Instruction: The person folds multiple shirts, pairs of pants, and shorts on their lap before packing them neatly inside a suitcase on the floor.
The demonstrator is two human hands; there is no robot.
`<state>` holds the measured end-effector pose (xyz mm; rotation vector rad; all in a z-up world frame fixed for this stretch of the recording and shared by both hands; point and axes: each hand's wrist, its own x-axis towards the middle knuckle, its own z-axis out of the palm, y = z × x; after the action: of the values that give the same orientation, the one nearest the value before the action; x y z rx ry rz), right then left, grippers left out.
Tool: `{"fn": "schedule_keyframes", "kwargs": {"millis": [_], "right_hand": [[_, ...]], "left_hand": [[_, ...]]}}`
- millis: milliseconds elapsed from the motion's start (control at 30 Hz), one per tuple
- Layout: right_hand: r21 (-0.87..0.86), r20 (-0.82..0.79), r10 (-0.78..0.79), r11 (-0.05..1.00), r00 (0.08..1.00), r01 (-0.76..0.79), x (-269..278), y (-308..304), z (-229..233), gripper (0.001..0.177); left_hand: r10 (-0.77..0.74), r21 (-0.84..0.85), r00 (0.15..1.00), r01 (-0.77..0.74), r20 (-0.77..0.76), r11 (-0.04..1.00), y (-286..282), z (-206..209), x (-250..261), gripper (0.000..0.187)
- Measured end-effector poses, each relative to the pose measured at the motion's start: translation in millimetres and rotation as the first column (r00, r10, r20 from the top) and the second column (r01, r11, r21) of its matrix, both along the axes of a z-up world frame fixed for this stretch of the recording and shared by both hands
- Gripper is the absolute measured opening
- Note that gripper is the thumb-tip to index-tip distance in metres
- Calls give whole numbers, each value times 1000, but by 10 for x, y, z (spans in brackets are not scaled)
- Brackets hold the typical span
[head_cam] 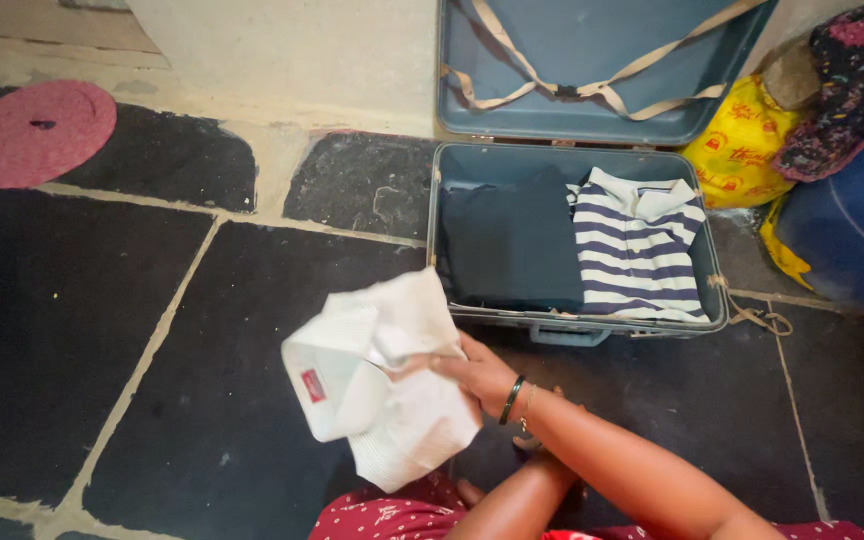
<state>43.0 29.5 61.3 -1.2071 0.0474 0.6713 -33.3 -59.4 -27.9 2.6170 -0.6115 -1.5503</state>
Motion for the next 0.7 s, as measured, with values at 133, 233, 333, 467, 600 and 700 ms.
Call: {"fn": "schedule_keyframes", "kwargs": {"millis": [133,233,333,467,600,700], "right_hand": [[-219,-88,51,973,995,-69,37,-247,-910,58],[-335,-144,17,940,989,-65,84,-442,-1213,60],[-350,-150,1,935,989,-54,113,-626,-1342,58],[-340,-95,-45,941,994,10,56,-972,-1544,58],[-266,-133,-173,955,976,133,-94,-1319,-1634,60],[-308,-120,-189,940,975,144,-170,-1600,-1672,59]], "left_hand": [[-14,-27,1000,13,-10,1000,31,-83,-22,111],[-28,-54,1000,27,-14,998,32,-141,20,101],[-60,-80,998,58,-18,995,-98,-203,-17,92],[-119,-125,992,114,-33,986,-309,-299,-222,80],[-217,-264,975,198,-46,944,-270,-549,-277,70],[-312,-687,949,206,-32,697,33,-637,-115,63]]}}
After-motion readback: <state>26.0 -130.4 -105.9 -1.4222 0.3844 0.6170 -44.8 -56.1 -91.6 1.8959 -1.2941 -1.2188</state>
